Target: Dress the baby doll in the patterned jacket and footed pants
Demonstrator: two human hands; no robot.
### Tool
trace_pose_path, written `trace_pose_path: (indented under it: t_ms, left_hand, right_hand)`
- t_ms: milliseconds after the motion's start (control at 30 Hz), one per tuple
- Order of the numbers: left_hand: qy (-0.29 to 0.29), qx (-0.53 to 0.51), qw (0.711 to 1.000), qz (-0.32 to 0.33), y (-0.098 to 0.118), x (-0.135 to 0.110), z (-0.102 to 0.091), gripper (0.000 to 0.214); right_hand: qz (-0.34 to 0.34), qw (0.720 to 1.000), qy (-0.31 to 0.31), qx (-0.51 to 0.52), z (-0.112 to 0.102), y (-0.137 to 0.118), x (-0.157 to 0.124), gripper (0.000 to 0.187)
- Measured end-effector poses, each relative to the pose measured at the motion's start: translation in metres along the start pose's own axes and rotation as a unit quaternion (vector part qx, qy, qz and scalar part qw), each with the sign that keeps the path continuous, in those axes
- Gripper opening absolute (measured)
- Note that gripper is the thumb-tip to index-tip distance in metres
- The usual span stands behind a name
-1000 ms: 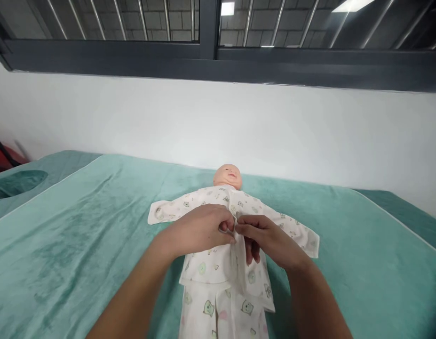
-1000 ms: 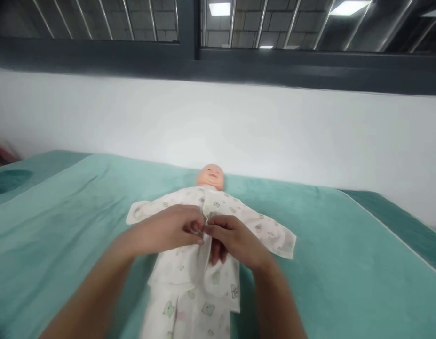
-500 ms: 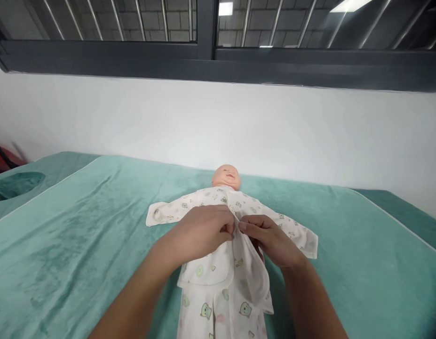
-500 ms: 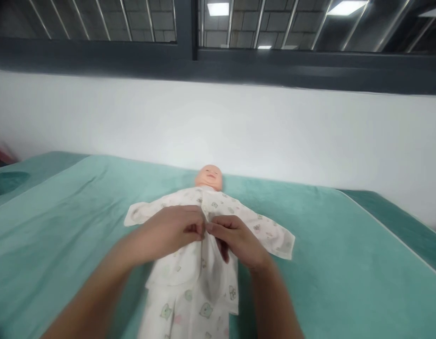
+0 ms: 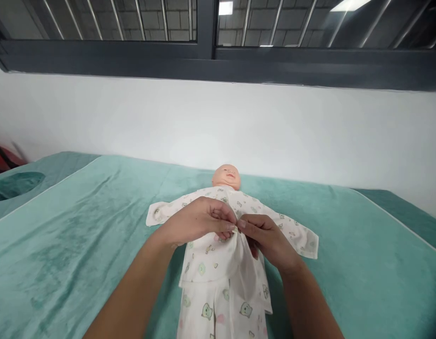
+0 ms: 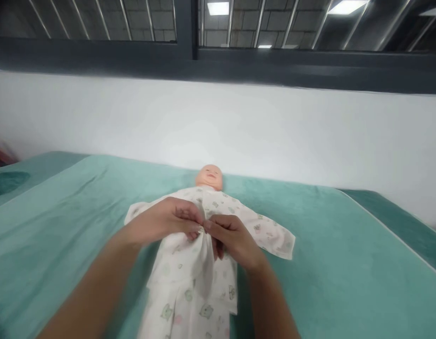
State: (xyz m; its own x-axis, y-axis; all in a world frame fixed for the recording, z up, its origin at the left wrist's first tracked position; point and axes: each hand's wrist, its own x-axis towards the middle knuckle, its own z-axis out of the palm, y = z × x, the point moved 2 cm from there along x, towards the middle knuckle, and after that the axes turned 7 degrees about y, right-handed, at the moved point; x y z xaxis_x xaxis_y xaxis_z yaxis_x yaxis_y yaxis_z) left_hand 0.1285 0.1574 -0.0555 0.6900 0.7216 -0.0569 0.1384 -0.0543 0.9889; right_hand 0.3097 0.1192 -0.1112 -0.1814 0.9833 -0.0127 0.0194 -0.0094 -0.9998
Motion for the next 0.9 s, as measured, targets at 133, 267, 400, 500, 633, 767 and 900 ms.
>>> trace_pose_path:
  t_ms: [133, 267, 400, 500, 633, 767, 900]
  left_hand:
    - [0.0, -0.031, 1.0, 0.0, -0.003, 0.002, 0.002, 0.011]
    - [0.003, -0.034, 0.999, 0.003, -0.005, 0.003, 0.003, 0.012]
    - [0.004, -0.025, 1.0, -0.002, -0.005, 0.003, 0.002, 0.012]
    - [0.007, -0.016, 1.0, -0.01, -0.005, 0.002, 0.002, 0.011]
    - [0.008, -0.01, 1.0, -0.024, -0.005, 0.002, 0.0, 0.01]
    - [0.004, 0.005, 1.0, -0.029, -0.006, 0.003, 0.0, 0.012]
    - [0.005, 0.032, 0.999, -0.036, -0.005, 0.001, 0.0, 0.022]
  right_hand:
    - [-0.002, 1.0, -0.006, -0.001, 0.001, -0.001, 0.0, 0.037]
    - [-0.006, 1.0, -0.026, 0.006, 0.002, -0.001, -0.001, 0.042]
    - [-0.007, 0.998, -0.041, 0.045, 0.002, 0.001, -0.001, 0.049]
    - [-0.007, 0.997, -0.048, 0.054, 0.0, 0.001, -0.001, 0.038]
    - [-0.004, 0.999, -0.046, 0.004, 0.0, -0.002, -0.002, 0.023]
    - [0.027, 0.999, -0.017, -0.045, 0.004, -0.005, -0.002, 0.024]
    - [0.026, 0.998, -0.011, -0.063, 0.008, -0.009, -0.003, 0.026]
